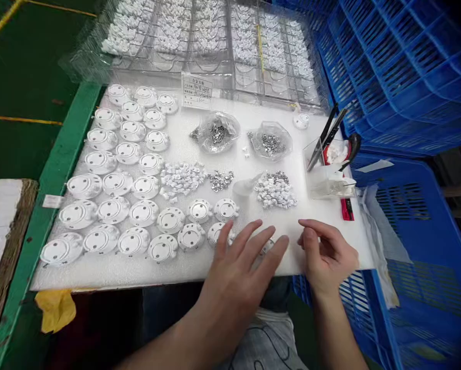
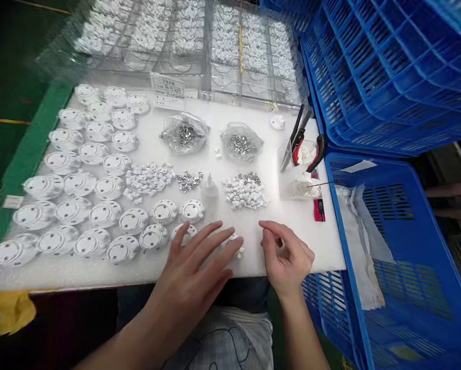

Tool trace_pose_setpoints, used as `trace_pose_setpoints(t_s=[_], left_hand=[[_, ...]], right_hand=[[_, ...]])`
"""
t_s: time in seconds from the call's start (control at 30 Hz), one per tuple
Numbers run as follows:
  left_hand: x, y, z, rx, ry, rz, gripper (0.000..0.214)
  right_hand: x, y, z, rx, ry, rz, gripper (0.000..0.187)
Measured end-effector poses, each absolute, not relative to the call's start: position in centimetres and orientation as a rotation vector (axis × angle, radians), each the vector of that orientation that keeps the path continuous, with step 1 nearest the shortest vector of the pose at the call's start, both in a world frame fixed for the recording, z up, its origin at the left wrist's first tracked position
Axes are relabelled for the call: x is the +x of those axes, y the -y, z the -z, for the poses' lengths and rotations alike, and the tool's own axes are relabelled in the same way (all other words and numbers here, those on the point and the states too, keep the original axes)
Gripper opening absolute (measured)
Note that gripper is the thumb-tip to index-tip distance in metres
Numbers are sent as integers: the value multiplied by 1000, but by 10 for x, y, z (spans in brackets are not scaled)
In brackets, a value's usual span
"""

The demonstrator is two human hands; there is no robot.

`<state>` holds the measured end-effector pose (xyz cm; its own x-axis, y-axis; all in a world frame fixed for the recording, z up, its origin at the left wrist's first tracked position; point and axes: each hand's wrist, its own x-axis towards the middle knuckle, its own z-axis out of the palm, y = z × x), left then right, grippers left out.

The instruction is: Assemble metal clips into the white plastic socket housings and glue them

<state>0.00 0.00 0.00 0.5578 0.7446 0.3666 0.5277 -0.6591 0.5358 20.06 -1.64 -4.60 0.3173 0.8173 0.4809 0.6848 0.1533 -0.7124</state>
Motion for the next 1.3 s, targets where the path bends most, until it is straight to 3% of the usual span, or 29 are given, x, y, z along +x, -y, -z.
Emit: trace_pose_setpoints(t_s=[0.1, 0.2, 0.3, 0.43, 0.53, 0.9, 1.3], left_hand=[[-19, 1, -7, 2273, -1106, -1132, 23], [-34, 4, -3, 2246, -1207, -1233, 24], [-42, 8, 7, 2285, -1294, -1128, 27], [-44, 13, 11, 2298, -1363, -869, 33], [-43, 12, 8, 2297, -1405, -771, 38], [-34, 7, 20, 2316, -1133, -871, 41], [-25, -2, 20, 2223, -1111, -864, 42]], right_hand=[[200, 15, 46, -1555, 1367, -171, 11], [197, 16, 39, -1542, 1442, -260, 11], [191, 22, 28, -1538, 1634, -397, 14], [186, 30, 22, -1543, 1905, -438, 39], [186, 31, 26, -1532, 2024, -432, 47], [175, 18, 36, -1571, 1890, -297, 45], [181, 19, 30, -1613, 1881, -423, 45]])
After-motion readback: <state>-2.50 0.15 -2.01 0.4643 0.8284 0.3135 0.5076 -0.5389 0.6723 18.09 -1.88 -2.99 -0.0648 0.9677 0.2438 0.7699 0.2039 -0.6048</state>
